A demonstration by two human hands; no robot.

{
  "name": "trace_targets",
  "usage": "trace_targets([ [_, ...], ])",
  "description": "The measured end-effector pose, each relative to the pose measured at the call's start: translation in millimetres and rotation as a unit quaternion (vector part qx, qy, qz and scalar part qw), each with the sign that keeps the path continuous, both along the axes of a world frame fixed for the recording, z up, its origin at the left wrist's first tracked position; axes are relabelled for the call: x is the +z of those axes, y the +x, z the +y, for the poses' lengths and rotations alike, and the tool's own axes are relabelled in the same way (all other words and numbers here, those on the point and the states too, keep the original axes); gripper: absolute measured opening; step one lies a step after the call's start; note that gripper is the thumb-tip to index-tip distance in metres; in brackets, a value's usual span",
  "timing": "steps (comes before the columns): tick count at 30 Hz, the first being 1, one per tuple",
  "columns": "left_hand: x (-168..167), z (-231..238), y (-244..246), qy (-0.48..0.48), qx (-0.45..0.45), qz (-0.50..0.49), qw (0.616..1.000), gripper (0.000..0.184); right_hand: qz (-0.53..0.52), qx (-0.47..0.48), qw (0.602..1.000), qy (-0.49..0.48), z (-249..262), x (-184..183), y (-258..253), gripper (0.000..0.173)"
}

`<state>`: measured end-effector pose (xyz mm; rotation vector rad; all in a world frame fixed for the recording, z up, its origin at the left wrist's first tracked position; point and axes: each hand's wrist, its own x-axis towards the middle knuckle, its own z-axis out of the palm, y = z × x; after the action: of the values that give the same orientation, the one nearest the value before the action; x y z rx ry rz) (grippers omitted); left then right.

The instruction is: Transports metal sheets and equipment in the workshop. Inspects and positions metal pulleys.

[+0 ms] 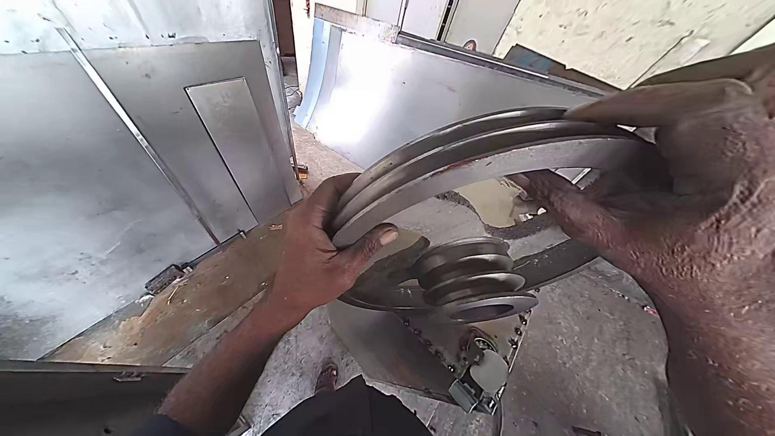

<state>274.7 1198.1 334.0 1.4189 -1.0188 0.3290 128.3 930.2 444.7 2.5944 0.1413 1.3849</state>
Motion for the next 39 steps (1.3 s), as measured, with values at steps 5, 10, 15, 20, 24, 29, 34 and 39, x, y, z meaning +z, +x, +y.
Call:
trace_targets([
  [5,-9,3,6,-0.034,-0.02,0.012,0.999,0.049,-0.015,0.075,0.961,0.264,-70,-83,-32,0.092],
  [10,-20,7,9,-0.075,-0.059,0.028,0.995,0.052,-0.038,0.202,0.815,0.541,-67,-129,-39,0.065],
  [15,-27,12,23,-0.095,-0.14,0.049,0.984,0.059,-0.024,0.22,0.803,0.554,-73,-135,-45,0.053],
  [20,-33,14,23,-0.112,-0.139,0.035,0.983,0.058,-0.025,0.341,0.764,0.547,-50,-141,-44,0.041],
  [24,-28,24,5,-0.086,-0.117,0.038,0.989,0.079,0.017,0.383,0.734,0.56,-42,-143,-41,0.042],
  [29,-22,39,-29,-0.037,-0.069,-0.028,0.997,0.079,-0.051,0.369,0.74,0.56,-57,-177,-77,0.061],
  [34,-43,60,-65,-0.061,-0.032,-0.091,0.994,0.064,0.206,0.644,0.633,0.377,-95,-144,-39,0.023],
  [39,-61,70,-98,-0.095,0.052,-0.155,0.982,0.057,0.082,0.613,0.665,0.419,-79,-169,-66,0.039],
])
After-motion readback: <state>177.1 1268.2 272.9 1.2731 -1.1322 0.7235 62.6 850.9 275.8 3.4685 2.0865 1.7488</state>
